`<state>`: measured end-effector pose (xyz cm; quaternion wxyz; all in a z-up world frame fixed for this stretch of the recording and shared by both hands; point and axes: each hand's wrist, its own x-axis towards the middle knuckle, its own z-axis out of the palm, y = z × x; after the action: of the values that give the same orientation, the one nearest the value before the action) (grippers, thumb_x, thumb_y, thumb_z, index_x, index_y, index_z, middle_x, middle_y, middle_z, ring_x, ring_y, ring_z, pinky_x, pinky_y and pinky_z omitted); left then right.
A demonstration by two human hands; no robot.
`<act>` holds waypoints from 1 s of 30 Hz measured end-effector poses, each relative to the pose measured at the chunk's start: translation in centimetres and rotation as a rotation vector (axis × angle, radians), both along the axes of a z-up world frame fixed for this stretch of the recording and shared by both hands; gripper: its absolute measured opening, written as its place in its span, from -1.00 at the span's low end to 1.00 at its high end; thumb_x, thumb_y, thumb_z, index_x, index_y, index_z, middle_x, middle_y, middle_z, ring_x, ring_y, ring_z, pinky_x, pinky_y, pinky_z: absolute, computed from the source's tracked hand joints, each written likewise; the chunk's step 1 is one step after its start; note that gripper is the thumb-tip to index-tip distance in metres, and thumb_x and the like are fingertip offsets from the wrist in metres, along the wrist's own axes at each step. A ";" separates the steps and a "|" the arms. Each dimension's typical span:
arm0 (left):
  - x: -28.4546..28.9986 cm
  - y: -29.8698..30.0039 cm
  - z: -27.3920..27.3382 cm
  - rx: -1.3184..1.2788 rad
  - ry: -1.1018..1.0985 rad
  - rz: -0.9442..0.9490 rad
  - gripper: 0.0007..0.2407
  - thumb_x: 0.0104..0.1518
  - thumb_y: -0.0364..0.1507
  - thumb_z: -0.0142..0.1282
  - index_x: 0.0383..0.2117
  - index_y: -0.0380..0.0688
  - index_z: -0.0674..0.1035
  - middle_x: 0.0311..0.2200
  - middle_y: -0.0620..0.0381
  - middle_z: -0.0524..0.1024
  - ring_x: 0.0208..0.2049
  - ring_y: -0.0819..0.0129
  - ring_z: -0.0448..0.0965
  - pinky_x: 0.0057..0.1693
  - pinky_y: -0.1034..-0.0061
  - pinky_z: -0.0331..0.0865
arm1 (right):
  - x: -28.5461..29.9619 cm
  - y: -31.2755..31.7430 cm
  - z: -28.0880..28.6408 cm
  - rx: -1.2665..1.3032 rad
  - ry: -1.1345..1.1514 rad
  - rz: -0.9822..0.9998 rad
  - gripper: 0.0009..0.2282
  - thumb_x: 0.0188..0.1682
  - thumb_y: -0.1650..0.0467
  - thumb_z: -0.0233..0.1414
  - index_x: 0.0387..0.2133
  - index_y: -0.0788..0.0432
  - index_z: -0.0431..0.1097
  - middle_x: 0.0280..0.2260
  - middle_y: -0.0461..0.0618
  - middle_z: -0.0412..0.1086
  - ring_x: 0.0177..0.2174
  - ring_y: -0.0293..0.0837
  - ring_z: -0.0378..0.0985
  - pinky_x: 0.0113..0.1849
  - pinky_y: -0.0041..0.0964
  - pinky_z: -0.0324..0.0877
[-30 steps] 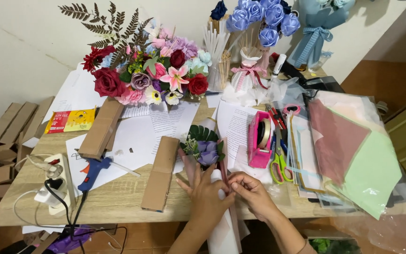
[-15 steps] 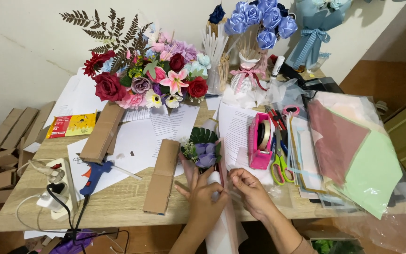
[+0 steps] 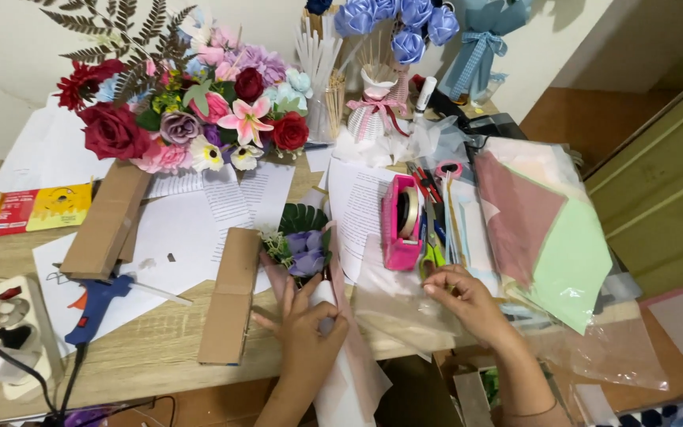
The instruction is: The person wraps a small bouquet of artificial flowers in layers of pink and white tissue paper. They fold the paper around the stems and secure it with tape, then add a second layer of pink paper to complete the wrapping.
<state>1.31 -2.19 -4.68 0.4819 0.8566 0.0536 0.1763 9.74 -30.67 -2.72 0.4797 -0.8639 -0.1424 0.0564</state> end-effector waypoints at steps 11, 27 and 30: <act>-0.5 -0.3 1.4 0.012 0.115 -0.003 -0.81 -0.12 -0.32 0.26 -0.83 0.09 0.55 0.22 0.38 0.42 0.45 0.13 -0.10 0.21 -0.38 -0.96 | -1.9 0.8 -3.7 -0.449 -0.290 -0.111 -0.68 -0.11 0.14 0.16 -0.19 0.02 0.60 -0.18 -0.03 0.47 -0.07 -0.01 0.44 0.06 -0.01 0.31; -0.7 -0.7 1.8 -0.011 0.063 -0.010 -0.86 -0.07 -0.30 0.29 -0.74 0.14 0.64 0.22 0.38 0.40 0.44 0.14 -0.14 0.17 -0.39 -0.99 | -2.7 1.8 -2.8 -0.643 -0.316 -0.241 -0.24 -0.13 -0.02 -0.03 0.37 -0.07 0.03 0.05 0.09 0.37 0.10 0.10 0.33 -0.02 0.06 0.26; -0.6 -0.5 1.0 -0.057 -0.029 -0.026 -0.90 -0.08 -0.28 0.37 -0.62 0.23 0.63 0.28 0.21 0.35 0.44 0.04 -0.11 0.16 -0.47 -0.91 | -3.2 3.3 -1.3 -0.339 -0.681 -0.139 -0.44 -0.10 0.24 0.14 0.19 0.18 0.30 -0.01 0.14 0.41 0.03 0.08 0.40 0.07 -0.01 0.33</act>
<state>0.66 -2.68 -3.67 0.5092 0.8405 0.0403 0.1807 6.52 -27.37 -4.01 0.2581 -0.9078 -0.2233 -0.2436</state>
